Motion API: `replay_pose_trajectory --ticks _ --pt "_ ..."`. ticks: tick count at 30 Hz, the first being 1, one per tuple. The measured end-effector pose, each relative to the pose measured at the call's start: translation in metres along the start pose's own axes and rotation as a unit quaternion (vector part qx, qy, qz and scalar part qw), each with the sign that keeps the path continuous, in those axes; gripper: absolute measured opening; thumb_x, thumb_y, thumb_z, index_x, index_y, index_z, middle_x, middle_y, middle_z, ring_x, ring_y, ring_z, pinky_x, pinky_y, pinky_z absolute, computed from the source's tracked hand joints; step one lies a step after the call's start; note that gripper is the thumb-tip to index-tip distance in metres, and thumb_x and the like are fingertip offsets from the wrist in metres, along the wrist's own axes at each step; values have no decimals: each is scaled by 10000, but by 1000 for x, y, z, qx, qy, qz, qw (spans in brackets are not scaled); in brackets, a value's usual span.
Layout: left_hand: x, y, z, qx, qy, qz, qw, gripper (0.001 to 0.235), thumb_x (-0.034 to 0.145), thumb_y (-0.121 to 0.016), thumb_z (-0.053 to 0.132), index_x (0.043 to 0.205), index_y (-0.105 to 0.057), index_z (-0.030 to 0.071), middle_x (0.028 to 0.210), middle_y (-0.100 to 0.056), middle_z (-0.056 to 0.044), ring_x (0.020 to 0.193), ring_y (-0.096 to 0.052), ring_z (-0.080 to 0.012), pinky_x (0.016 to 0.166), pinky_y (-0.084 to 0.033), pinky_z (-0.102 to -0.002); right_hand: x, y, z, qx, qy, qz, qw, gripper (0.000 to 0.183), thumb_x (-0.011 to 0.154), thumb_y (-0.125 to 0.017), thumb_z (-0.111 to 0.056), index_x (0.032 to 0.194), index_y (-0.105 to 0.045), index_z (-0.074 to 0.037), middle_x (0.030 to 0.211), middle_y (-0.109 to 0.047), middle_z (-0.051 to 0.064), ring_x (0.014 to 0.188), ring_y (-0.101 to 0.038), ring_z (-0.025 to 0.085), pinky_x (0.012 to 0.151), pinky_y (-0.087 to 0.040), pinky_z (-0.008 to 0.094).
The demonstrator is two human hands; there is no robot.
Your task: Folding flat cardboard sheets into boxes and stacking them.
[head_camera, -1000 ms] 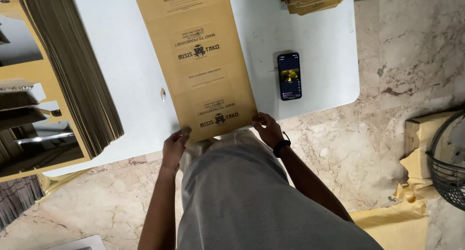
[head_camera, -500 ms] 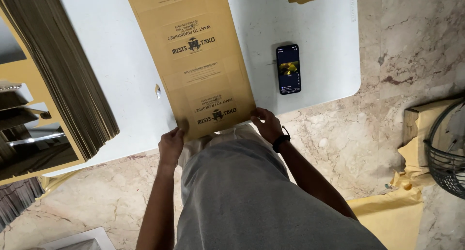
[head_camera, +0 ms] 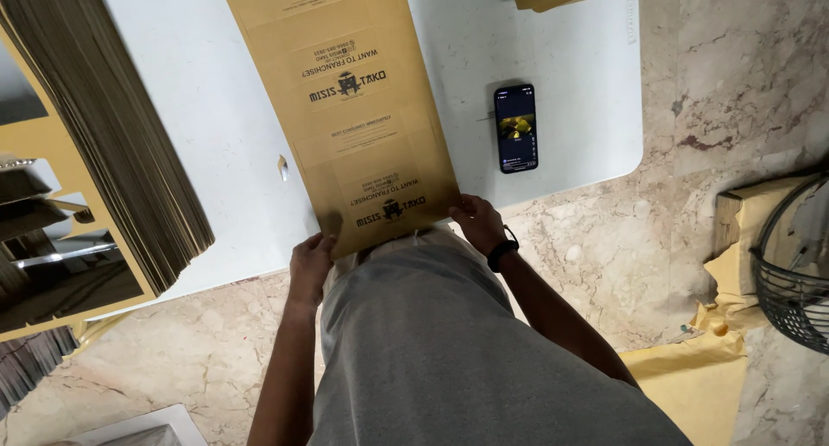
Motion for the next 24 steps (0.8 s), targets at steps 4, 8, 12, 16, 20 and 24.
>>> replay_pose_trajectory --ticks 4,8,12,16,20,24 --pt "23 3 -18 1 3 3 1000 568 918 -683 284 1389 -608 -24 1375 -574 -341 1312 -525 -503 1024 -516 -537 -9 5 -14 0 2 -4 1000 670 934 -694 -513 1460 -570 -116 1345 -658 151 1319 -593 341 1127 -469 508" --pt "56 -3 -52 -134 33 -14 990 596 950 -674 223 1427 -499 -89 1238 -601 -307 1109 -637 -345 900 -568 -459 20 -1 14 -10 -25 -1 1000 624 921 -708 -572 1422 -620 -210 1321 -691 90 1272 -628 330 1066 -493 507" --pt "26 7 -22 -170 8 -14 985 573 900 -715 109 1398 -498 -71 998 -680 -217 807 -603 -202 707 -549 -317 32 10 34 7 -25 11 1000 538 908 -736 -559 1324 -683 -223 1223 -744 54 1186 -680 307 1000 -534 489" --pt "-5 20 13 -281 -31 -44 958 490 867 -695 -17 1336 -580 -106 814 -631 -128 723 -572 -148 661 -515 -264 50 25 43 147 22 67 987 264 1021 -562 -202 1226 -707 -122 1083 -743 163 992 -727 294 896 -604 432" --pt "7 31 21 -403 -58 -61 912 492 862 -736 -29 1316 -573 -124 873 -692 -194 703 -745 -208 673 -656 -279 -1 57 -43 167 131 74 974 534 992 -584 53 1473 -552 -179 1255 -642 262 1174 -652 396 1016 -576 462" --pt "1 45 68 -424 -93 -46 900 605 866 -675 -53 1438 -480 -47 872 -650 -151 722 -754 -192 708 -671 -229 16 57 -86 83 306 69 946 649 901 -682 82 1469 -594 -221 1417 -529 143 1290 -566 431 1048 -521 514"
Point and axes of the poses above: each hand's wrist, its own x-axis towards the middle knuckle, its own y-axis out of the back of the hand, z = x × y, the point moved 4 cm from there along x, towards the middle knuckle
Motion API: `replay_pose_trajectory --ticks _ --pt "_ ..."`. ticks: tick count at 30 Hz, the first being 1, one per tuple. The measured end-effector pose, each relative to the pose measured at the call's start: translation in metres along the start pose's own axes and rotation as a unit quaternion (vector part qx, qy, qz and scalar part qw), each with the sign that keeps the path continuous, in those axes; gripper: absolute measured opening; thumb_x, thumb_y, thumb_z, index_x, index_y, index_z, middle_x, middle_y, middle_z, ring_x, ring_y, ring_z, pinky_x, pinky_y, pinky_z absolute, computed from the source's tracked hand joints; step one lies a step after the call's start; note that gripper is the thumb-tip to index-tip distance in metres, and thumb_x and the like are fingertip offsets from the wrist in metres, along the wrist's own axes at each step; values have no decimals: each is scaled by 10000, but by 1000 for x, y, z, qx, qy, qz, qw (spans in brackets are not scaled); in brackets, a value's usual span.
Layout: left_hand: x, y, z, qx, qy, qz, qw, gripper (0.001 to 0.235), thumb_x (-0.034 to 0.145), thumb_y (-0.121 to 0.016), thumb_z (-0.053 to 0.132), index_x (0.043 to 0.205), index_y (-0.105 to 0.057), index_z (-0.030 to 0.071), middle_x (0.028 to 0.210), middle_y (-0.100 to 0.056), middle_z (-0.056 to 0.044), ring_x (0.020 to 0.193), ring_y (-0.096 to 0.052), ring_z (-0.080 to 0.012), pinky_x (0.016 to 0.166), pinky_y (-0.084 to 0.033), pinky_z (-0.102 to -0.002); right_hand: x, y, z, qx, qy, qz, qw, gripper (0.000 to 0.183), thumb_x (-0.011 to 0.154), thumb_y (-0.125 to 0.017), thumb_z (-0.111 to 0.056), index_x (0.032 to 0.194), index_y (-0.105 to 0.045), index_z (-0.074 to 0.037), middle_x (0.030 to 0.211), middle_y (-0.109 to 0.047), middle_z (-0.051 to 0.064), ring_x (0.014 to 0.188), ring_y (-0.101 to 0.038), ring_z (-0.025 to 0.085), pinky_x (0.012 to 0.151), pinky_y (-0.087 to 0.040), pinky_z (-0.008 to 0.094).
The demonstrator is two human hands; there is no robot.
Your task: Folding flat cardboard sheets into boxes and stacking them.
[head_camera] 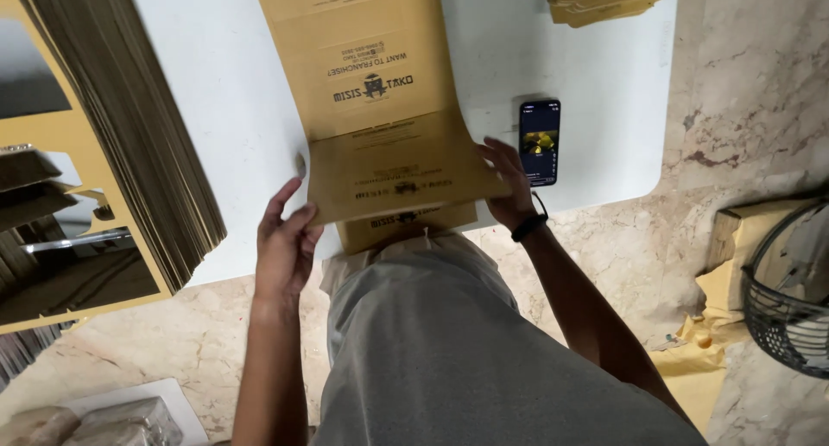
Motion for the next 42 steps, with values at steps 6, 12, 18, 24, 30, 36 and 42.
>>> replay_pose_trajectory --ticks 6,12,18,24,30,36,42 --pt "123 32 -25 95 -103 -47 989 396 1090 -355 220 1308 -571 -30 836 -638 -113 744 -652 -156 703 -577 -251 78 -14 -52 -77 157 61 983 302 1083 -596 -260 1196 -585 20 1031 -688 300 1003 -669 514 860 -539 611" --pt "163 -19 -11 345 -240 -82 904 395 1012 -701 145 1368 -550 60 1221 -544 -175 1149 -636 -369 991 -523 -457 187 -38 12 0 146 -30 989 291 1175 -500 -351 1064 -526 -83 900 -557 36 874 -609 231 871 -524 456" --pt "244 15 -65 502 -126 22 855 364 948 -680 555 1141 -591 259 1067 -759 -31 1073 -714 -317 935 -554 -478 218 -53 57 -145 -96 -34 984 442 1039 -604 -565 1094 -599 -127 881 -721 101 819 -732 351 649 -532 520" --pt "235 6 -57 451 -78 20 889 177 960 -689 436 1015 -619 283 914 -740 43 912 -749 -220 876 -547 -403 214 -48 49 -109 -136 -23 984 301 1037 -586 -466 931 -510 -195 726 -591 23 685 -625 229 637 -476 438" --pt "152 -15 -13 286 -238 -24 928 97 1061 -597 131 968 -624 125 881 -681 -51 861 -625 -166 917 -530 -387 148 -21 -22 11 -13 28 999 252 1064 -685 -319 992 -586 -99 870 -578 61 874 -558 179 797 -494 390" --pt "33 2 -20 218 -320 -116 915 545 1003 -460 -144 1510 -428 52 1621 -419 -138 1466 -378 -271 1223 -294 -515 22 9 58 237 -85 18 967 538 1073 -603 -379 1507 -439 -107 1382 -482 123 1262 -549 287 1011 -462 447" --pt "35 50 -107 144 89 -73 983 689 977 -699 228 1572 -393 61 1446 -548 -291 1297 -575 -411 1067 -487 -550 -37 -21 21 223 -283 -108 927 735 980 -671 -200 1622 -319 -130 1493 -440 227 1286 -541 324 1070 -467 480"
Point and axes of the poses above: each hand's wrist, its own x-axis towards the middle knuckle, its own y-axis out of the back of the hand, z = x × y, the point moved 4 cm from there along x, towards the middle knuckle
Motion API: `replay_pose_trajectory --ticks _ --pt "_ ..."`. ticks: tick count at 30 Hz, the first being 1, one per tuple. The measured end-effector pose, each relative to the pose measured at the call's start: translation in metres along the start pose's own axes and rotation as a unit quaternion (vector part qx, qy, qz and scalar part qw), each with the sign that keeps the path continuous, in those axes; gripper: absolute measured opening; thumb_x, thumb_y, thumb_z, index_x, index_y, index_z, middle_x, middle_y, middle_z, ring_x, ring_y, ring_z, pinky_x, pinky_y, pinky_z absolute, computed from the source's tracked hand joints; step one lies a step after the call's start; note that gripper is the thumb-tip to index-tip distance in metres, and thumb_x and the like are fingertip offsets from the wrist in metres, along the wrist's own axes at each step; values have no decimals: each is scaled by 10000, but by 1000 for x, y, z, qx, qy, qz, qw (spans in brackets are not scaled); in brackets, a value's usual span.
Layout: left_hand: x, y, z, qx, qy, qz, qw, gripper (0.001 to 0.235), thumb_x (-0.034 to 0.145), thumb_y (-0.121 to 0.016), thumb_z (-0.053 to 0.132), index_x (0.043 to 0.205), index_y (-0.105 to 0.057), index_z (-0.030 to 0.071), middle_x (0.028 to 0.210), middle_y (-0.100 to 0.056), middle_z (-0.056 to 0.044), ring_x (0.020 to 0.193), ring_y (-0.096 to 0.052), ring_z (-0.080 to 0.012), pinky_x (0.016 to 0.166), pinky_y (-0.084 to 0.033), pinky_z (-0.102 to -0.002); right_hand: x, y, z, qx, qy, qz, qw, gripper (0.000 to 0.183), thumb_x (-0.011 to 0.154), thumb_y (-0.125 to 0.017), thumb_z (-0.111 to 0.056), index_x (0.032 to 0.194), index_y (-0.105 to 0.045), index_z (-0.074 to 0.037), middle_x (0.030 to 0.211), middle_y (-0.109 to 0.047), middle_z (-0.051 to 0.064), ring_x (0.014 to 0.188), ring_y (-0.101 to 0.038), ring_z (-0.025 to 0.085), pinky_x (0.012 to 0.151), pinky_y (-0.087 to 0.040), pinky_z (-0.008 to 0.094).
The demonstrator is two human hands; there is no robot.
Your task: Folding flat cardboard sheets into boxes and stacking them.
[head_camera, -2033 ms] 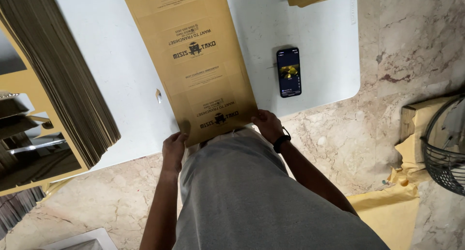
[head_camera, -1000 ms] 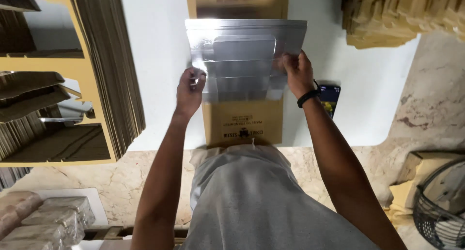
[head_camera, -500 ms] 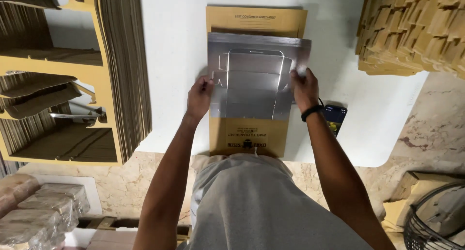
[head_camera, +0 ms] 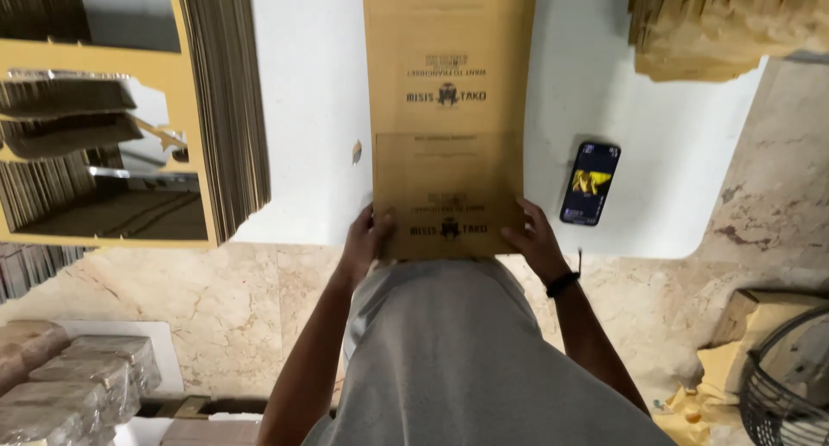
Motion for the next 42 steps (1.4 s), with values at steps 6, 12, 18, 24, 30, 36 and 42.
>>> replay_pose_trajectory --ticks 6,12,18,24,30,36,42 --pt "-44 -19 44 394 -91 -51 913 1322 657 -954 231 1639 -82 85 1511 -420 -322 1314 -511 -540 1108 -471 -622 5 -10 24 -487 75 -40 869 1191 738 -909 -152 1658 -181 -356 1541 -326 220 1437 -434 433 1168 -452 504" --pt "14 16 -26 587 -129 -44 798 957 846 -718 138 1579 -134 -56 1374 -496 -374 1156 -604 -584 982 -526 -671 28 -10 48 -625 140 -7 768 961 895 -785 -140 1644 -209 -313 1390 -365 212 1351 -504 457 1067 -554 525" --pt "8 26 -6 379 -102 -52 918 1048 697 -941 340 1502 -370 -13 1297 -609 -250 1175 -644 -458 993 -574 -517 1 -50 6 -663 119 49 738 923 818 -792 -142 1589 -290 -227 1542 -243 266 1378 -429 501 1110 -475 593" --pt "53 25 3 176 11 20 984 502 901 -725 527 1192 -514 176 738 -643 -142 549 -697 -333 489 -607 -434 53 -137 -11 -380 157 -66 909 315 1007 -660 -390 1214 -710 -158 1005 -763 66 983 -746 248 931 -566 422" --pt "69 23 14 513 -55 49 855 320 902 -620 444 1036 -610 154 767 -700 -185 852 -722 -448 737 -575 -592 53 -185 -61 -298 50 -87 949 458 862 -731 -466 650 -701 -61 545 -664 103 462 -651 175 379 -530 294" --pt "73 11 19 582 -38 67 810 298 913 -549 434 1053 -618 180 891 -734 -186 979 -725 -453 835 -579 -576 74 -197 -60 -263 9 -84 961 471 777 -809 -430 623 -689 -2 552 -650 146 459 -647 198 369 -526 324" --pt "49 -22 57 667 -70 46 740 355 909 -598 383 1013 -716 65 828 -737 -238 828 -757 -429 737 -634 -529 82 -190 -53 -249 -44 -67 965 366 805 -812 -301 749 -710 46 681 -700 172 510 -680 212 421 -588 342"
Point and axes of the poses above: each hand's wrist, its own x-axis towards the middle knuckle, its own y-axis out of the back of the hand, z = x × y, the point moved 4 cm from there along x, towards the middle knuckle
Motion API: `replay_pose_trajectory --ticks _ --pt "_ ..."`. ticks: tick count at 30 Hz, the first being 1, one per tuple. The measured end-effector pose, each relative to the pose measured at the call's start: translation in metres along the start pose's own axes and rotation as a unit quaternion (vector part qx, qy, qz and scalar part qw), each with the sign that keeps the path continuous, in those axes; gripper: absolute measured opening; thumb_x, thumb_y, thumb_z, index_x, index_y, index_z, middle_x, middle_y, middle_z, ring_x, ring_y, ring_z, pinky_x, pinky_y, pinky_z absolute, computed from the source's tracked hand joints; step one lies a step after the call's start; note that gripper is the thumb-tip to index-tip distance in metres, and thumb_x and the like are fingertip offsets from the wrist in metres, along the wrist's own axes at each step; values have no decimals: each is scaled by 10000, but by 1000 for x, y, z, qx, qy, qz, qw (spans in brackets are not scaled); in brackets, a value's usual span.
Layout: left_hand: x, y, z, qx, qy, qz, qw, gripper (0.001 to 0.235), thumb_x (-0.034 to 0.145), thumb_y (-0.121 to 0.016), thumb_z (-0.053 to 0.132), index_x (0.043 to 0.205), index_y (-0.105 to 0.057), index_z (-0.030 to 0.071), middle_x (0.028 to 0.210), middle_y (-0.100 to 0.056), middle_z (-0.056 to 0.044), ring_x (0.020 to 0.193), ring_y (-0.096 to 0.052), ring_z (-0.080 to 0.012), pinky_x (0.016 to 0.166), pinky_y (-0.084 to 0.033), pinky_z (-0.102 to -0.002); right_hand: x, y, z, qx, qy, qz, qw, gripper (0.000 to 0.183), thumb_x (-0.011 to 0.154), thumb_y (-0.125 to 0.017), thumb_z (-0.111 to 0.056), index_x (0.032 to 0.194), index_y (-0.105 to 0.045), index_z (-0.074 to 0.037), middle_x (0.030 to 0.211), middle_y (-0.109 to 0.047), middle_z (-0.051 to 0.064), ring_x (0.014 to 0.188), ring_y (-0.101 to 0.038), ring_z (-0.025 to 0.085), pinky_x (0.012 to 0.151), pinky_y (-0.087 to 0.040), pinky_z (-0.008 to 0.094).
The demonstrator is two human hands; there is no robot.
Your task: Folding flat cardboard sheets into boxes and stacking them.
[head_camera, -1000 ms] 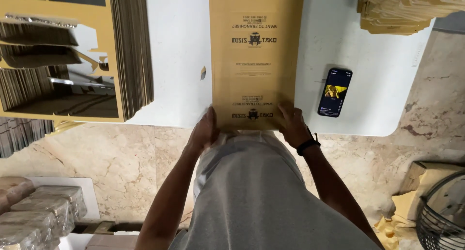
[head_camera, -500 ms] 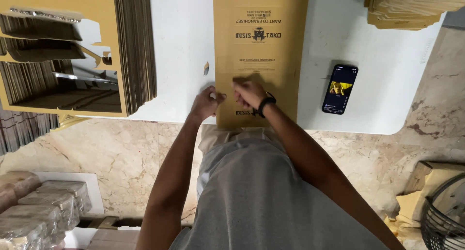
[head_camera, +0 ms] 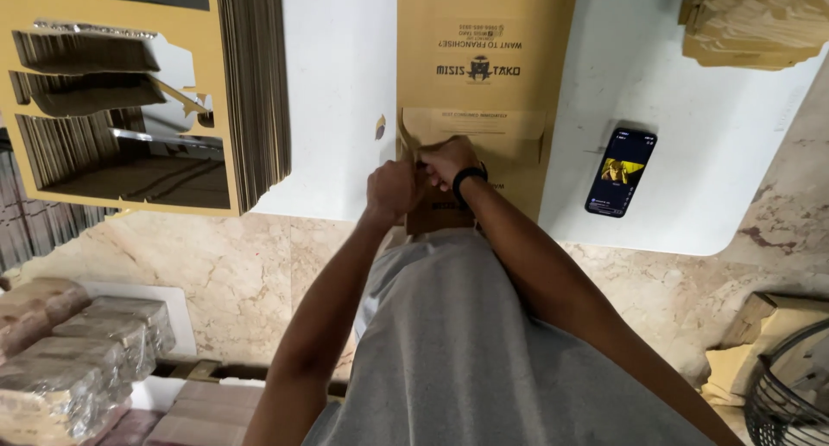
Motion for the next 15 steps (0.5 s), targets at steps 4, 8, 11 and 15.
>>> replay_pose_trajectory --ticks 4,8,11,15 --pt "4 6 -12 -118 4 -82 990 464 928 -516 338 1229 -637 5 1077 -710 -295 805 -762 -399 852 -604 -563 3 5 6 17 18 -35 999 387 838 -746 -354 776 -719 27 681 -707 166 525 -667 201 449 -587 322" --pt "4 15 -10 -147 12 -135 980 496 952 -462 400 1156 -687 9 735 -747 -200 782 -753 -438 960 -523 -597 -9 -1 32 -62 33 -132 989 414 860 -782 -346 816 -729 62 727 -710 191 551 -665 215 472 -565 308" --pt "18 -4 -22 -116 6 -115 987 398 940 -498 436 1074 -685 111 623 -721 -107 692 -761 -362 942 -553 -534 -40 3 -12 -141 9 -86 986 485 844 -801 -449 622 -677 -36 543 -647 112 402 -551 172 424 -496 269" --pt "47 -43 -48 -75 17 -80 994 354 948 -542 430 1067 -685 129 750 -750 -150 815 -759 -417 837 -595 -560 -57 7 -32 -157 3 -51 986 498 824 -827 -437 555 -657 -54 468 -611 83 358 -547 161 412 -495 274"
Point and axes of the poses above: each hand's wrist, its own x-axis towards the middle knuckle, its own y-axis out of the back of the hand, z = x × y, the point moved 4 cm from there along x, towards the middle knuckle
